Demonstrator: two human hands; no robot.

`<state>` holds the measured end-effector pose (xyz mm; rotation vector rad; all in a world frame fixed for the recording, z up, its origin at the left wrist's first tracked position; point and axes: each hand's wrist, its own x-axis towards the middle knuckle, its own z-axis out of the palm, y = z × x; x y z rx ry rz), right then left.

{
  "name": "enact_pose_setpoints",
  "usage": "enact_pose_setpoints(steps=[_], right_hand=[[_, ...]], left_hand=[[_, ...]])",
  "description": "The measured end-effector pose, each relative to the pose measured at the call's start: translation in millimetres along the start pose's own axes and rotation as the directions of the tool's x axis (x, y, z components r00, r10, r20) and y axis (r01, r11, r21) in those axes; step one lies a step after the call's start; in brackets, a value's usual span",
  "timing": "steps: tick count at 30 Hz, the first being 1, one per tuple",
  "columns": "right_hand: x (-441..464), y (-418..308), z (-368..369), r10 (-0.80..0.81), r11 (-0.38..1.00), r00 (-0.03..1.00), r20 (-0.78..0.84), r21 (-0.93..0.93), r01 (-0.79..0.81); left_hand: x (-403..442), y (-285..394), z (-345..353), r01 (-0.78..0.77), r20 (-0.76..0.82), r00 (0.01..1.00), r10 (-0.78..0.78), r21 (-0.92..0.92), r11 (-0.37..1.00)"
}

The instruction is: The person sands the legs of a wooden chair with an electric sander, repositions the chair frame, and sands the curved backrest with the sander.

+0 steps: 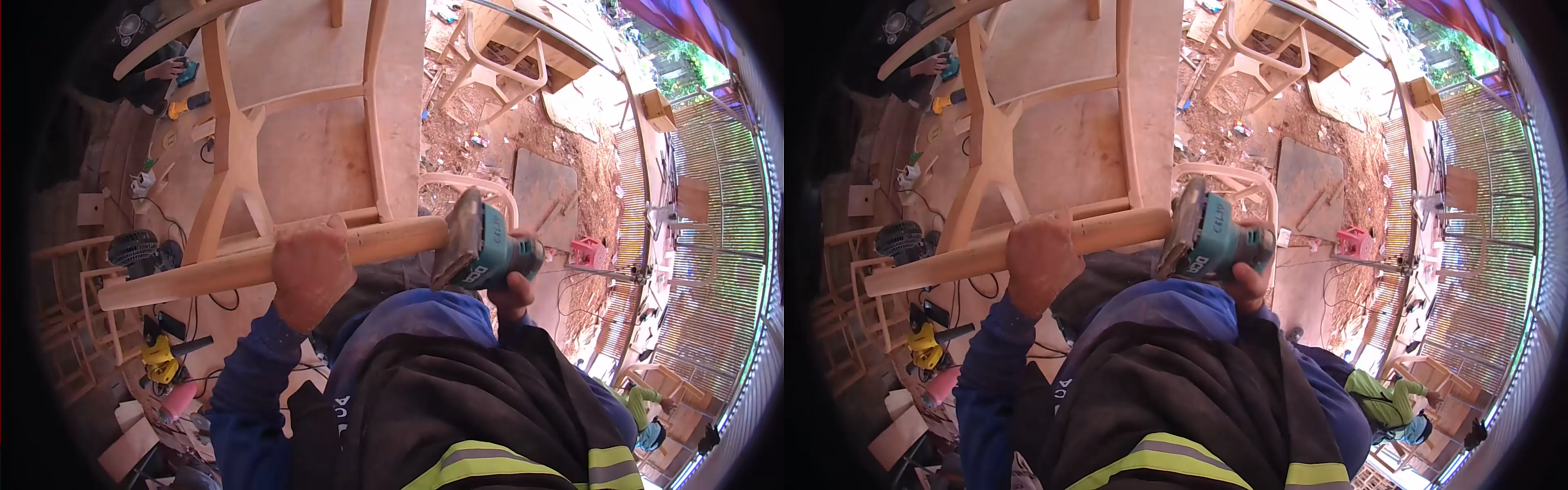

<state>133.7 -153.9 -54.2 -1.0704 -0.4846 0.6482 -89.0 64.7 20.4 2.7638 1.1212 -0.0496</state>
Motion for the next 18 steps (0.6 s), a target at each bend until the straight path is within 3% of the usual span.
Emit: enact_pose_setpoints(steps=[1,4,7,8,11,12,15,18], right_hand=[[-9.9,4.2,7.8,-0.037,0.999,0.995,-0.089,0.009,0.038],[-20.0,14.2,4.1,0.06,0.987,0.983,-0.174,0.155,-0.032],[-22.5,21.4,15.3,0.034,0.981,0.964,-0.265,0.192,0.018],[-27.3,22.0,21.5,-0.069,0.986,0.971,-0.23,0.13,0.101],[-31.6,29.5,22.8,-0.138,0.985,0.955,-0.261,0.064,0.16],[-27.5,27.8,10.7,-0.023,0.987,0.978,-0.206,0.149,0.055],[-25.8,37.3,-3.2,0.091,0.965,0.965,-0.245,0.261,-0.025],[-48.8,37.4,28.3,-0.086,0.993,0.972,-0.217,0.06,0.102]], left_hand=[[2.1,1.4,-1.6,0.003,0.01,1.0,-0.003,0.009,1.0],[4.8,0.0,0.3,-0.03,0.022,0.999,0.03,-0.01,1.0],[7.2,-5.0,1.6,-0.069,-0.001,0.998,0.069,-0.011,0.998],[7.6,-5.5,1.2,-0.086,-0.007,0.996,0.086,-0.003,0.996],[6.7,-6.4,1.2,-0.113,-0.079,0.99,0.116,0.049,0.992],[7.0,-6.6,0.6,-0.119,-0.066,0.99,0.122,0.044,0.992],[7.1,-8.7,0.2,-0.128,-0.05,0.99,0.129,0.032,0.991],[6.8,-11.3,3.6,-0.143,-0.082,0.986,0.144,0.02,0.989]])
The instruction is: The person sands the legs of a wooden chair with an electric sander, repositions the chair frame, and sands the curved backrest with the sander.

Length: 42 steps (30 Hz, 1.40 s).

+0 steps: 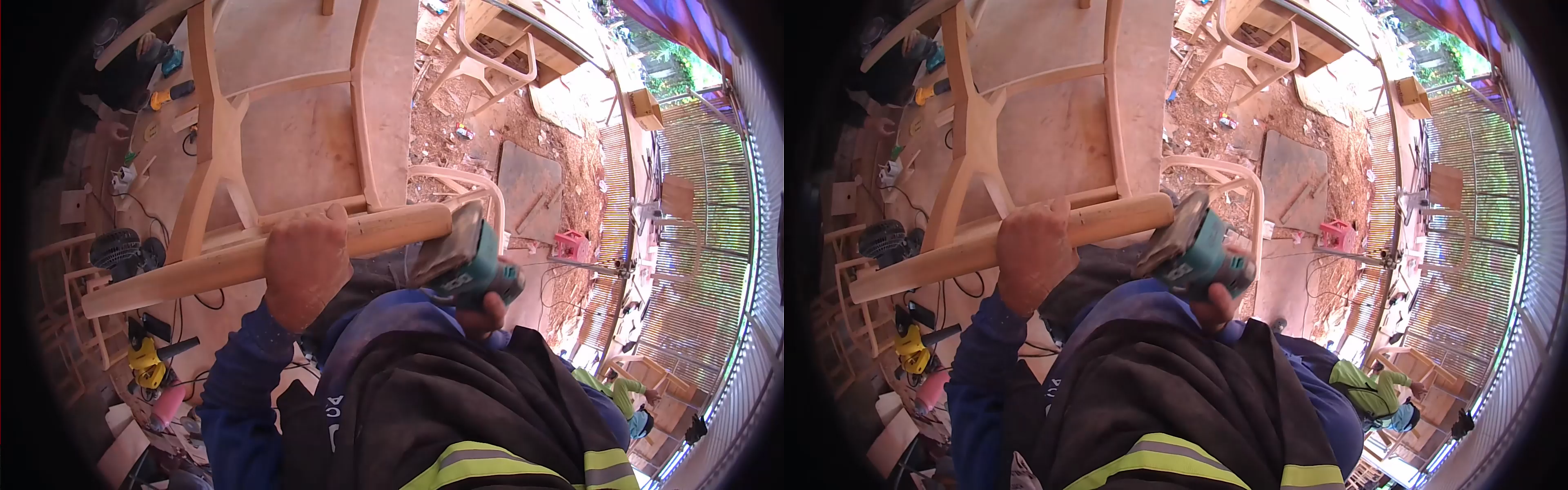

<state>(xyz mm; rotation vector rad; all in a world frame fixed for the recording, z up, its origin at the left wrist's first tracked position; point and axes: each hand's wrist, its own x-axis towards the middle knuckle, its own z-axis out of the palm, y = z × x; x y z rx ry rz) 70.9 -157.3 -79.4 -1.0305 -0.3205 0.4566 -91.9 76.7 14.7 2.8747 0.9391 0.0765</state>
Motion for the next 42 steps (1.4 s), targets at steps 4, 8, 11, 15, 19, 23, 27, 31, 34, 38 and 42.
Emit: enact_pose_setpoints(steps=[4,8,11,15,19,23,27,31,34,38,42], right_hand=[[29.1,5.5,-30.1,0.166,0.982,0.986,-0.026,0.097,-0.162],[33.6,-1.4,-17.2,0.109,0.991,0.994,-0.004,0.076,-0.108],[32.6,-6.2,-6.2,0.036,0.999,0.998,0.058,0.0,-0.036],[67.0,-19.1,-13.8,0.212,0.963,0.973,0.092,0.148,-0.224],[52.7,-30.5,0.6,0.231,0.965,0.962,0.146,0.092,-0.246],[84.2,-24.8,-7.0,0.33,0.939,0.921,0.205,0.024,-0.342],[104.8,-26.4,-3.4,0.361,0.933,0.893,0.27,-0.105,-0.345],[122.3,-26.0,-5.4,0.4,0.915,0.825,0.399,-0.118,-0.386],[161.0,-22.7,11.9,0.41,0.911,0.813,0.413,-0.218,-0.349],[171.2,-17.7,5.9,0.335,0.939,0.778,0.532,-0.259,-0.227],[189.6,-9.1,11.2,0.417,0.908,0.724,0.549,-0.283,-0.309]], left_hand=[[1.0,-1.9,1.9,-0.011,-0.001,1.0,0.011,-0.008,1.0],[2.0,0.1,-1.9,0.018,0.012,1.0,-0.019,0.016,1.0],[1.7,-1.6,2.3,0.021,-0.014,1.0,-0.02,0.025,0.999],[4.3,2.1,-3.4,0.062,0.047,0.997,-0.064,0.03,0.998],[4.8,0.6,-4.6,0.08,0.038,0.996,-0.081,0.018,0.997],[6.0,0.3,-6.2,0.089,0.029,0.996,-0.09,0.01,0.996],[6.1,-3.9,-5.3,0.164,0.084,0.984,-0.159,-0.049,0.985],[4.5,-4.2,-3.8,0.168,0.066,0.984,-0.165,-0.041,0.985],[4.9,-4.7,-3.3,0.141,0.042,0.989,-0.141,-0.01,0.99],[4.5,-6.5,-4.5,0.17,0.074,0.983,-0.167,-0.037,0.985],[5.6,-7.7,-7.6,0.161,0.091,0.983,-0.156,-0.051,0.986]])
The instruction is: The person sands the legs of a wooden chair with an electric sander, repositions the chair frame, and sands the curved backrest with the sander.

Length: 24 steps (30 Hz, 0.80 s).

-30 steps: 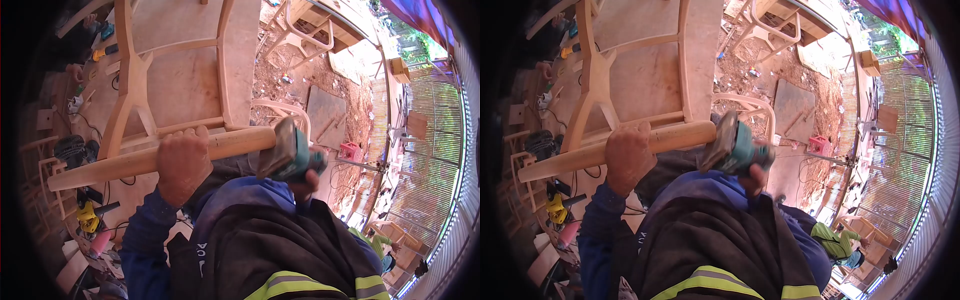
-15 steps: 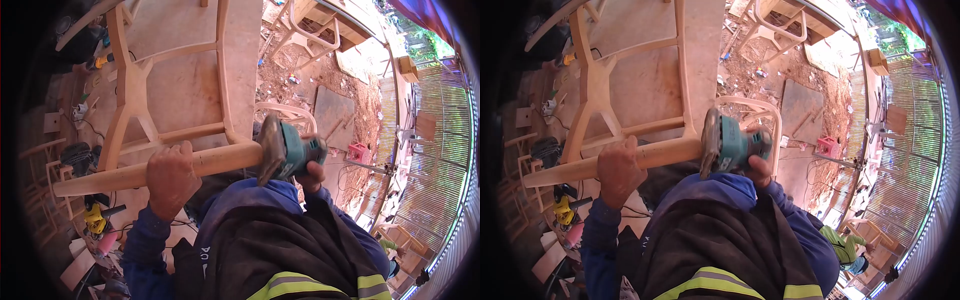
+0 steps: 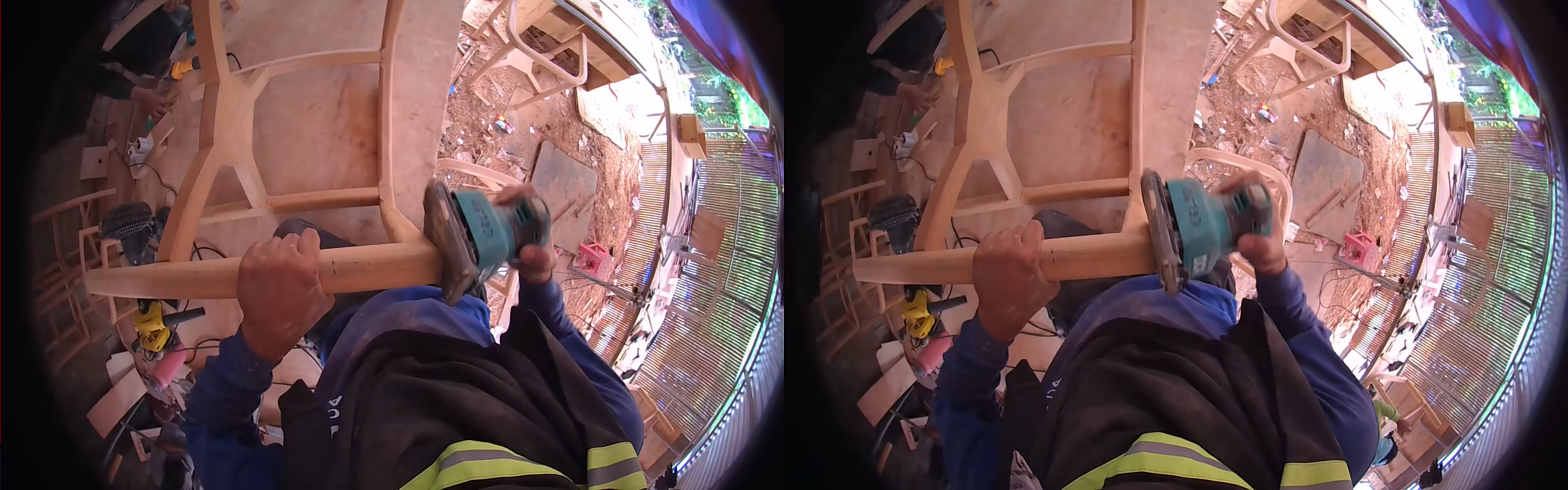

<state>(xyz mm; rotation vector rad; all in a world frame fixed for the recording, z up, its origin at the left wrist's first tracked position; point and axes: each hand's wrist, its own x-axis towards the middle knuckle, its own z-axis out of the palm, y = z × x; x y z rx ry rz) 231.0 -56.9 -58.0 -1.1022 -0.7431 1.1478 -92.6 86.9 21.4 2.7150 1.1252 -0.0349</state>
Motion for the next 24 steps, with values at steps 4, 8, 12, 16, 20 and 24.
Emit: enact_pose_setpoints(steps=[4,8,12,16,20,24], right_hand=[[33.4,-15.4,3.7,-0.025,0.998,0.997,0.073,-0.048,0.028],[42.2,-14.4,-6.9,0.009,0.994,0.982,0.189,-0.11,0.012],[93.9,-21.4,7.8,0.065,0.996,0.904,0.421,-0.08,-0.035],[159.0,-33.0,41.2,0.163,0.979,0.658,0.735,-0.206,-0.013],[188.9,-22.7,75.2,0.225,0.974,0.478,0.849,-0.185,-0.129],[199.8,12.9,81.6,0.174,0.983,0.429,0.886,-0.128,-0.135]], left_hand=[[-3.0,-0.6,5.8,-0.002,-0.035,0.999,0.002,0.002,1.0],[-4.6,-1.3,5.9,-0.011,-0.035,0.999,0.011,-0.018,1.0],[-4.4,-3.3,4.0,-0.014,-0.035,0.999,0.013,-0.023,1.0],[-7.3,-4.8,6.4,-0.006,-0.1,0.995,0.005,-0.015,1.0],[-5.5,-7.3,5.1,0.001,-0.207,0.978,0.006,0.032,0.999],[-6.8,-4.9,8.6,-0.003,-0.203,0.979,0.019,0.08,0.997]])
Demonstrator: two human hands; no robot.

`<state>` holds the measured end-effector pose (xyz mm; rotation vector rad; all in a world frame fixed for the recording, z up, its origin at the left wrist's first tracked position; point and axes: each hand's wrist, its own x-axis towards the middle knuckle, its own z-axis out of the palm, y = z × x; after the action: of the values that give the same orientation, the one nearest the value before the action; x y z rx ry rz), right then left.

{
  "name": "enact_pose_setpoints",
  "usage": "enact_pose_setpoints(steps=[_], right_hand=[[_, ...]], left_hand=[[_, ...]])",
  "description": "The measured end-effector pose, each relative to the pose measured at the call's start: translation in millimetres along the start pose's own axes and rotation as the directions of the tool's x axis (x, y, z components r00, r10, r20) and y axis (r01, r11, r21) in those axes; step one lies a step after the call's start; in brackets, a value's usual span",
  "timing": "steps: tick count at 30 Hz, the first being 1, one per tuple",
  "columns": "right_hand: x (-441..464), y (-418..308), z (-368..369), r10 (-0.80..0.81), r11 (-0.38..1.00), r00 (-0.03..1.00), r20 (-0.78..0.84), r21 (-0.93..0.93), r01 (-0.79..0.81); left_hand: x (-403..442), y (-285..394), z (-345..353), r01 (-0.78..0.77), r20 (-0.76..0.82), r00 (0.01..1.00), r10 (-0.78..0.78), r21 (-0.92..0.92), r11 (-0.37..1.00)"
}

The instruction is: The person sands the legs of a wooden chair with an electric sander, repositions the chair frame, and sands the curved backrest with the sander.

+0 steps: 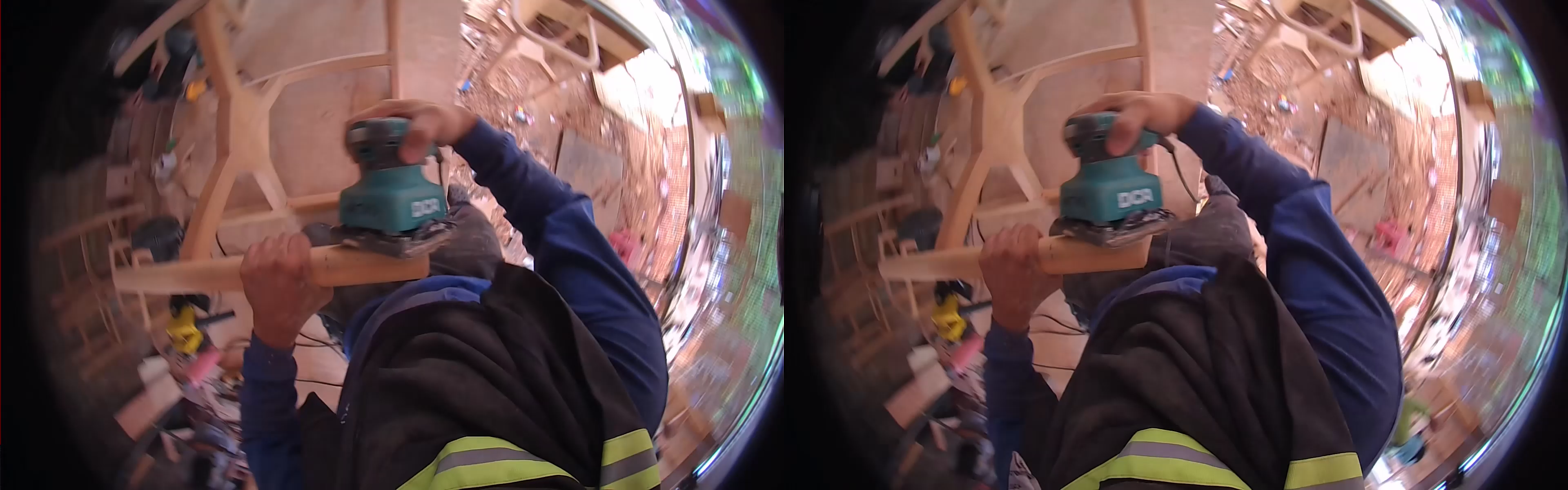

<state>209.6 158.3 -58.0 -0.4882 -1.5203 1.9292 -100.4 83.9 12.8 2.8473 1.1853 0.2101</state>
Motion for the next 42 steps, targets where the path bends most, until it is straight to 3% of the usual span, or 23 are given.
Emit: enact_pose_setpoints(steps=[3,6,9,10,13,15,16,19,22,25,29,31,33,35,37,42], right_hand=[[-10.1,-15.8,8.5,0.223,0.974,0.975,-0.018,0.054,-0.221],[-38.4,-23.0,14.7,0.178,0.984,0.977,-0.114,0.036,-0.175],[-74.4,-25.3,36.0,-0.048,0.997,0.943,-0.329,-0.066,0.027],[-91.9,-40.8,50.6,-0.029,0.991,0.925,-0.379,-0.13,-0.023],[-119.1,-48.8,105.0,-0.376,0.874,0.744,-0.553,-0.477,0.087],[-131.8,-73.4,154.4,-0.375,0.782,0.696,-0.612,-0.612,-0.117],[-130.6,-78.6,175.6,-0.526,0.58,0.67,-0.523,-0.797,-0.167],[-111.9,-102.7,242.0,-0.421,0.435,0.707,-0.568,-0.811,-0.391],[-94.0,-92.9,294.0,-0.35,0.336,0.667,-0.658,-0.753,-0.566],[-83.8,-61.4,325.1,-0.462,0.257,0.567,-0.682,-0.715,-0.65],[-65.4,-76.2,320.1,-0.453,0.274,0.5,-0.738,-0.649,-0.71],[-60.5,-104.2,288.3,-0.377,0.263,0.55,-0.745,-0.655,-0.708],[-56.0,-120.2,240.9,-0.382,0.212,0.673,-0.633,-0.769,-0.603],[-42.4,-135.4,199.5,-0.145,0.4,0.718,-0.681,-0.704,-0.587],[-22.2,-147.7,173.6,0.035,0.472,0.746,-0.665,-0.647,-0.599],[3.2,-145.9,148.7,0.117,0.512,0.759,-0.64,-0.616,-0.598]], left_hand=[[-3.2,2.0,0.4,-0.024,0.01,1.0,0.023,0.042,0.999],[-3.2,0.2,0.0,-0.006,0.024,1.0,0.005,0.052,0.999],[-0.3,-2.9,2.1,-0.016,0.047,0.999,0.012,0.092,0.996],[1.5,-2.0,1.4,-0.026,0.05,0.999,0.021,0.095,0.995],[4.8,-0.7,-2.2,-0.03,0.065,0.998,0.024,0.097,0.995],[6.5,0.8,-2.8,-0.017,0.075,0.997,0.01,0.096,0.995],[6.0,0.8,-1.8,-0.022,0.073,0.997,0.015,0.099,0.995],[6.4,-1.5,-3.1,-0.044,0.055,0.998,0.037,0.122,0.992],[5.0,-6.1,-2.9,-0.044,0.05,0.998,0.039,0.12,0.992],[4.4,-12.4,1.4,-0.034,0.057,0.998,0.03,0.071,0.997],[2.5,-15.7,-0.8,-0.095,0.032,0.995,0.093,0.053,0.994],[-1.7,-14.9,-1.7,-0.13,0.008,0.992,0.13,0.047,0.99],[-6.8,-11.4,-1.6,-0.138,-0.005,0.99,0.139,0.046,0.989],[-8.2,-9.4,-2.7,-0.112,-0.027,0.993,0.114,0.059,0.992],[-6.5,-8.7,-4.5,-0.088,-0.007,0.996,0.088,0.079,0.993],[-1.3,-10.8,-10.0,-0.067,0.069,0.996,0.061,0.084,0.994]])
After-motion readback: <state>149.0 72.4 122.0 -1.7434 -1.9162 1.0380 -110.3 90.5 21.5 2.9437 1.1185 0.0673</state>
